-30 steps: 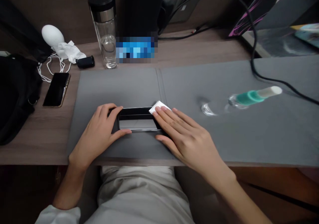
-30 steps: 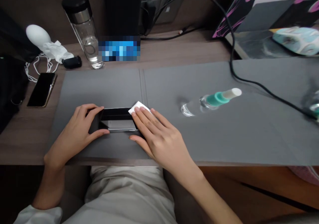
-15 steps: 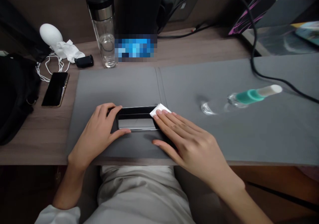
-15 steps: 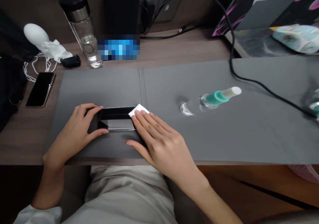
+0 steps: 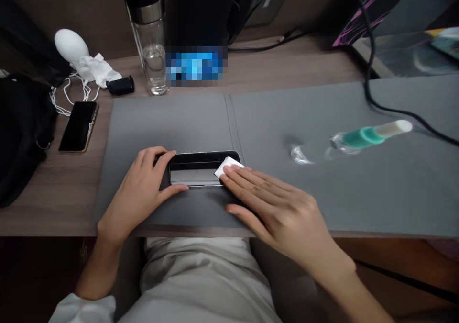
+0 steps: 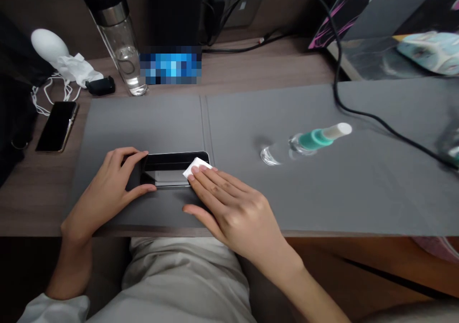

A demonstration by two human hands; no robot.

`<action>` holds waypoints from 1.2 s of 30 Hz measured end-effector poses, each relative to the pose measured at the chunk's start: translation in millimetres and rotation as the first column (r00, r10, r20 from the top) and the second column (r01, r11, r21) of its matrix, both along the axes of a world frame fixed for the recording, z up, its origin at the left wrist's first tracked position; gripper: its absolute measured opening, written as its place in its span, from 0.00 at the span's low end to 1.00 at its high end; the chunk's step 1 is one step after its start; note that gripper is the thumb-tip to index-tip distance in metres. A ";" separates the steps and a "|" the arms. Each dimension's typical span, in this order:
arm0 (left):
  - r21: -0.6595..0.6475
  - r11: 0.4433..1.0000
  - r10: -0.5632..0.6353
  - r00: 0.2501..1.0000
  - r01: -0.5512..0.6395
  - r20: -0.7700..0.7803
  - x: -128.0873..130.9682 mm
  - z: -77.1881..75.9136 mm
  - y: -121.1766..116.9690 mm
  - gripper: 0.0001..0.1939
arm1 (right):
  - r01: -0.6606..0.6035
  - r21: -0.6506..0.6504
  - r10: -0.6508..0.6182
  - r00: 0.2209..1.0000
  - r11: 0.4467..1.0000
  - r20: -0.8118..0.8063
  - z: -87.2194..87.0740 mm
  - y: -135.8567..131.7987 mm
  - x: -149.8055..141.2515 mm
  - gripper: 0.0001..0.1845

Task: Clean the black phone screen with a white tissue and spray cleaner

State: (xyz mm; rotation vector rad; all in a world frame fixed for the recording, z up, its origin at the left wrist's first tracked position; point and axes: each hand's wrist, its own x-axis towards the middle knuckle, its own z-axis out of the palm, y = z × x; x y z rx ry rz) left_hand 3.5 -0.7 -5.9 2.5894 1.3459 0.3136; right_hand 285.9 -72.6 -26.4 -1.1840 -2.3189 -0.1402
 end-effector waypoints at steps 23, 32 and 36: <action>0.009 1.000 -0.009 1.000 0.009 -0.008 -1.0 -1.6 1.2 0.34 | 0.090 -0.260 -0.112 0.991 0.961 -0.070 -17.8 13.7 -11.0 0.42; 0.010 1.000 -0.007 1.000 0.007 -0.009 -1.3 -2.0 1.0 0.34 | 0.090 -0.192 -0.102 0.993 0.977 -0.053 -15.4 13.1 -11.8 0.42; 0.006 1.000 -0.008 1.000 0.008 0.006 -0.9 -1.1 0.7 0.34 | 0.095 -0.172 -0.109 0.991 0.981 -0.074 -14.0 12.6 -12.4 0.42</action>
